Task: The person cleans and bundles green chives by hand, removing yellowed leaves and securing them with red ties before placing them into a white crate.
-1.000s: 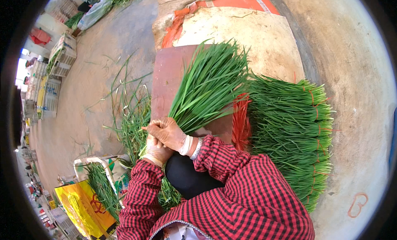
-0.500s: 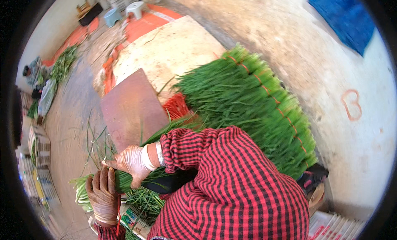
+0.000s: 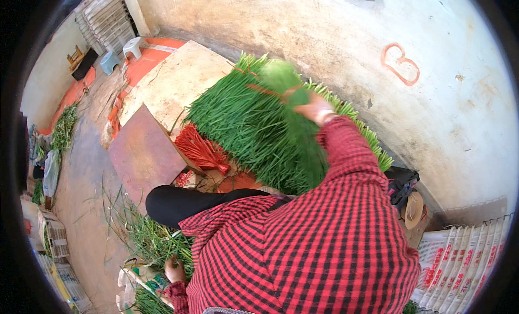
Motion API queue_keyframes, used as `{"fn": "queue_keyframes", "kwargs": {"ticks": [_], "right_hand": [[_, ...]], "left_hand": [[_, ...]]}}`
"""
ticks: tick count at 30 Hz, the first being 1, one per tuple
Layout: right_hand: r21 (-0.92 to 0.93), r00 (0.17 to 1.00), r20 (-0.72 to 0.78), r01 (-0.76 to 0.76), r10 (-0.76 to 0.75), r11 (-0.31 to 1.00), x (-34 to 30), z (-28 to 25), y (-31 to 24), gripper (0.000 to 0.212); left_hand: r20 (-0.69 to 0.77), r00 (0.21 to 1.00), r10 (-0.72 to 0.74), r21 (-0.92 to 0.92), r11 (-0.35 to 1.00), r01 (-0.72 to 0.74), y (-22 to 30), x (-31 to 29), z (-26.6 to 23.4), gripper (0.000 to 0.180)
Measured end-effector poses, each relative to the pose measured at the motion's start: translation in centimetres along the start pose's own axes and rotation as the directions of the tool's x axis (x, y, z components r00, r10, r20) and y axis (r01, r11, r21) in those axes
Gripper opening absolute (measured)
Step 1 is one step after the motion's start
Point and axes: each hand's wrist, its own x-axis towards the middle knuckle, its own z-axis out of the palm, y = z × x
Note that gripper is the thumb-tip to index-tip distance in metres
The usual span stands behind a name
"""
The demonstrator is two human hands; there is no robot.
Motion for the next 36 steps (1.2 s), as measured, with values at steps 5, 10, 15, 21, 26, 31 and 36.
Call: {"fn": "queue_keyframes", "kwargs": {"ticks": [5, 10, 15, 21, 26, 31, 36], "right_hand": [[-0.558, 0.775, -0.403, -0.63, 0.487, 0.54, -11.9, -13.6, 10.4, 0.044], [-0.464, 0.593, -0.511, -0.8, 0.623, 0.381, -19.7, -16.9, 21.4, 0.045], [-0.381, 0.498, -0.476, -0.86, 0.725, 0.34, -20.4, -13.6, 30.4, 0.045], [-0.281, 0.422, -0.422, -0.902, 0.802, 0.327, -17.9, -8.1, 37.3, 0.046], [-0.307, 0.387, -0.392, -0.91, 0.835, 0.279, -17.0, -6.5, 39.0, 0.047], [-0.386, 0.369, -0.402, -0.898, 0.838, 0.211, -15.3, -7.7, 38.5, 0.047], [-0.494, 0.513, -0.554, -0.837, 0.655, 0.237, -6.6, -7.4, 33.7, 0.048]], "left_hand": [[0.527, 0.654, -0.543, 0.148, 0.816, 0.558, -11.6, -9.2, 7.3, 0.038], [0.535, 0.657, -0.531, -0.239, 0.651, 0.72, -6.7, -7.3, 5.0, 0.035], [0.479, 0.692, -0.54, -0.375, 0.586, 0.718, -2.1, -6.9, 2.6, 0.033], [0.449, 0.706, -0.548, -0.428, 0.562, 0.708, 2.9, -7.4, 1.2, 0.031], [0.409, 0.692, -0.595, -0.471, 0.512, 0.719, 3.1, -9.4, 0.2, 0.029], [0.358, 0.716, -0.599, -0.562, 0.474, 0.678, 2.9, -10.0, -0.3, 0.027], [0.331, 0.744, -0.58, -0.699, 0.379, 0.606, 3.4, -10.8, -0.3, 0.03]]}}
